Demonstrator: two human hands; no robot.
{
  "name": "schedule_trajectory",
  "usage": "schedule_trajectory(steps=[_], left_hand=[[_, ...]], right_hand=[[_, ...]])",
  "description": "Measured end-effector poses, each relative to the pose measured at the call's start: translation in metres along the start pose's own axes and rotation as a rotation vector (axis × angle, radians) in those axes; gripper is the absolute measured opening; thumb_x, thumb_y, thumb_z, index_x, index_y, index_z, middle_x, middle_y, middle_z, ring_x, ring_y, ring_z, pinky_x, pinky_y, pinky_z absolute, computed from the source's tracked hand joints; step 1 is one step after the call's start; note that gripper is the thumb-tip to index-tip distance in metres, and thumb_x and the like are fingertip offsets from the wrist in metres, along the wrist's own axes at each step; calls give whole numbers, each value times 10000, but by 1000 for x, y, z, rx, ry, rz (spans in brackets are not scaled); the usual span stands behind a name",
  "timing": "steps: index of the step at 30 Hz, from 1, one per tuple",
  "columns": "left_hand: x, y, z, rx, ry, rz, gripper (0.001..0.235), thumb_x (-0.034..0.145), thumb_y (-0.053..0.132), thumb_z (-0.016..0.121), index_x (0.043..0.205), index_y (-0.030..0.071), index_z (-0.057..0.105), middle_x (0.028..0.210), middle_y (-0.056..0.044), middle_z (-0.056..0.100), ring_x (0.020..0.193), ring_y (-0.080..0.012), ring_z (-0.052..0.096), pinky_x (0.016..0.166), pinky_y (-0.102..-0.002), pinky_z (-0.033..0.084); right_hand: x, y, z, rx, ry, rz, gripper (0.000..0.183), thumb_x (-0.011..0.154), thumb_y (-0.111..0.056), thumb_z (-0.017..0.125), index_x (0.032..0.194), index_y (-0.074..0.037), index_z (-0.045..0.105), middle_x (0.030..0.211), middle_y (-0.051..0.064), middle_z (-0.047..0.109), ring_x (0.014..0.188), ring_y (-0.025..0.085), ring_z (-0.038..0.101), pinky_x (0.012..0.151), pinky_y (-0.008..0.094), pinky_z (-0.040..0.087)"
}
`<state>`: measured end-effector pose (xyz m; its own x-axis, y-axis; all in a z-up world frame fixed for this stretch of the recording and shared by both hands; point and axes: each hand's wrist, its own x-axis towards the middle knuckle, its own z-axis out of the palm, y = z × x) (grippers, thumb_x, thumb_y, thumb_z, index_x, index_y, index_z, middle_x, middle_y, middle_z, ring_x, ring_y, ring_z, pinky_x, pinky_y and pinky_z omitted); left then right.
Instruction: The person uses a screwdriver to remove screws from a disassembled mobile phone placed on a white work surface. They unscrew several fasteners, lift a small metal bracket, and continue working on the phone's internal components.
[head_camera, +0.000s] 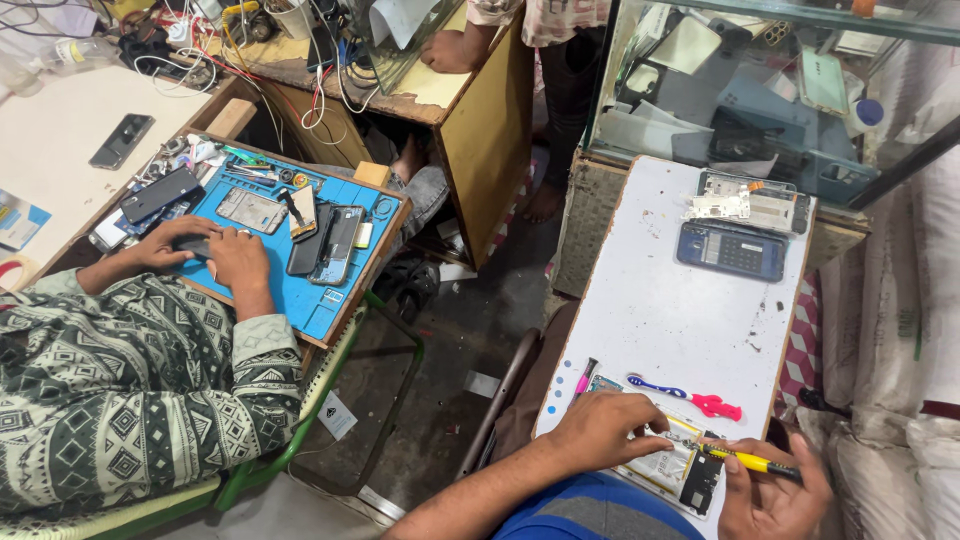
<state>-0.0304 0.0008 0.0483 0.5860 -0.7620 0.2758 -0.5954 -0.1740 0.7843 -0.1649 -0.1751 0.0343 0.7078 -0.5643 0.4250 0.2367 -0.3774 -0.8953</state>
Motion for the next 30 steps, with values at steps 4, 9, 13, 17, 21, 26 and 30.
schedule_trajectory(steps=[4, 9, 13, 17, 21, 26, 30], left_hand=[[-3, -1, 2, -13, 18, 30, 214, 956, 330, 754, 1016, 125, 729, 929, -22, 719, 801, -207, 711, 803, -373, 557], [-1, 1, 1, -57, 46, 57, 157, 954, 277, 754, 991, 126, 734, 913, -27, 715, 840, -228, 715, 803, -384, 559], [0, 2, 1, -61, 43, 41, 158, 950, 273, 757, 986, 121, 732, 919, -30, 718, 837, -232, 715, 794, -387, 558], [0, 1, 2, -48, 51, 48, 164, 939, 271, 764, 976, 115, 734, 913, -37, 720, 847, -247, 716, 793, -396, 555], [1, 2, 2, -38, 30, 38, 177, 935, 283, 766, 972, 113, 732, 899, -32, 715, 855, -239, 725, 806, -392, 561], [1, -1, 2, -6, 31, 41, 177, 938, 300, 758, 964, 126, 741, 905, -28, 728, 872, -246, 727, 823, -408, 565], [1, -2, 2, 41, 3, 35, 171, 928, 307, 750, 955, 138, 752, 898, -24, 738, 860, -245, 731, 821, -423, 557]], right_hand=[[0, -6, 3, -42, -5, -4, 671, 999, 102, 569, 1564, 1, 221, 1067, 260, 633, 950, 337, 731, 911, 434, 622], [1, -14, 7, -58, 29, 1, 665, 1000, 114, 584, 1565, 18, 248, 1039, 270, 635, 964, 337, 711, 949, 437, 597], [2, -16, 8, -26, 10, -25, 648, 1005, 105, 571, 1555, 20, 239, 1092, 261, 633, 954, 331, 725, 930, 426, 613], [3, -15, 8, -35, -20, -25, 650, 989, 104, 566, 1541, 11, 235, 1080, 268, 631, 969, 349, 727, 922, 443, 625], [2, -12, 3, -33, -73, -19, 652, 983, 97, 556, 1528, 3, 210, 1093, 266, 628, 1009, 359, 727, 918, 449, 637], [4, -2, 1, -18, -107, -70, 651, 984, 101, 546, 1529, -10, 209, 1086, 252, 638, 1002, 334, 728, 928, 424, 629], [3, -5, 4, -40, -125, -71, 655, 969, 123, 547, 1525, -17, 230, 1089, 256, 632, 1023, 327, 717, 963, 418, 608]])
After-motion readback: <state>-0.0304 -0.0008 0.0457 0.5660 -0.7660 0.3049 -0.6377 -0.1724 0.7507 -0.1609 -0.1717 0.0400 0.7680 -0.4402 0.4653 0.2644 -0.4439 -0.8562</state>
